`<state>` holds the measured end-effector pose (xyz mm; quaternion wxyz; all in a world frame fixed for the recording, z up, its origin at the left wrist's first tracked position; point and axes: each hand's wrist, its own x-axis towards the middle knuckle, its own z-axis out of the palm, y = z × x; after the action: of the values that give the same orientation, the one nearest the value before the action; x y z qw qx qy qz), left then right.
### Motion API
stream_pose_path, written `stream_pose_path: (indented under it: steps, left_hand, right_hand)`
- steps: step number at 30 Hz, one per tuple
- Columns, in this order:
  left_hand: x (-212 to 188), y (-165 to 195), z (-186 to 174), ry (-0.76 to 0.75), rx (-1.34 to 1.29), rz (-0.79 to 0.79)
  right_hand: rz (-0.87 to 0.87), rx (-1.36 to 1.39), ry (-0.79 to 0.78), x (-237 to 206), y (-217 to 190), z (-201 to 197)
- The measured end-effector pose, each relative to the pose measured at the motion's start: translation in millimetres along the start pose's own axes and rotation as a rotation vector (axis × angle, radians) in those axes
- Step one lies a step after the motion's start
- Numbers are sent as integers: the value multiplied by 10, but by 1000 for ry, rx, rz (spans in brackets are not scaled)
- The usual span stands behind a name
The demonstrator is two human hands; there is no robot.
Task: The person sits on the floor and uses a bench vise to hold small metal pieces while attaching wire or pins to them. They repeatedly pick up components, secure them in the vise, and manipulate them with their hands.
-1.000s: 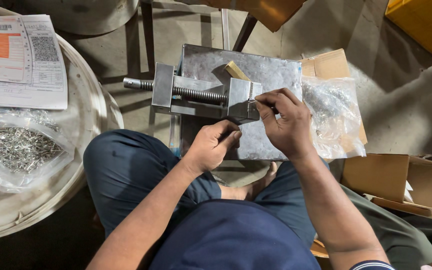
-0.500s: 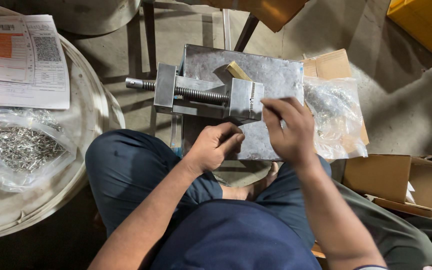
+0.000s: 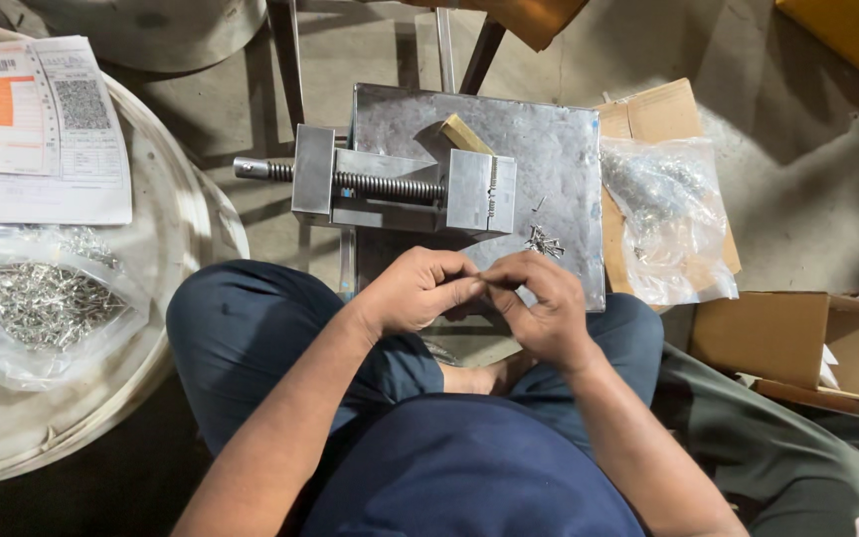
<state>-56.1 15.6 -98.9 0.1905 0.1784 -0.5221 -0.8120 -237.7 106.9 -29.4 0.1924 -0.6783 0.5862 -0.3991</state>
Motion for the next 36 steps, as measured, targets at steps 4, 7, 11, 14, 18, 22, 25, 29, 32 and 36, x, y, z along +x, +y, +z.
stream_pose_path:
  steps: [4,7,11,14,18,22,25,29,32,36]
  left_hand:
    - [-18,63,25,93,46,94]
    - [-24,105,51,150,93,122]
    - [-37,135,72,181,141,105]
    - [-37,142,62,210,220,136]
    - [-27,145,44,209,216,120]
    - [-26,146,38,209,238,146]
    - [-30,149,41,202,190,130]
    - [-36,159,47,195,161,119]
    - [-39,169,47,191,152,105]
    - [-38,173,38,192,180,119]
  right_hand:
    - [89,-24,164,140,-22,-46]
    - [84,-84,213,370,7,-109]
    - [94,-73,167,541,-15,-120]
    - [64,-65,162,590,-36,-107]
    - [69,-93,163,608,-44,-93]
    - [63,-128,151,620,-38,-95]
    - [61,-134,153,619,-40,-91]
    - [25,-158,165,614,-48,-80]
    - [62,-132,183,616,-59,-67]
    - [62,-153,181,644,-86,-64]
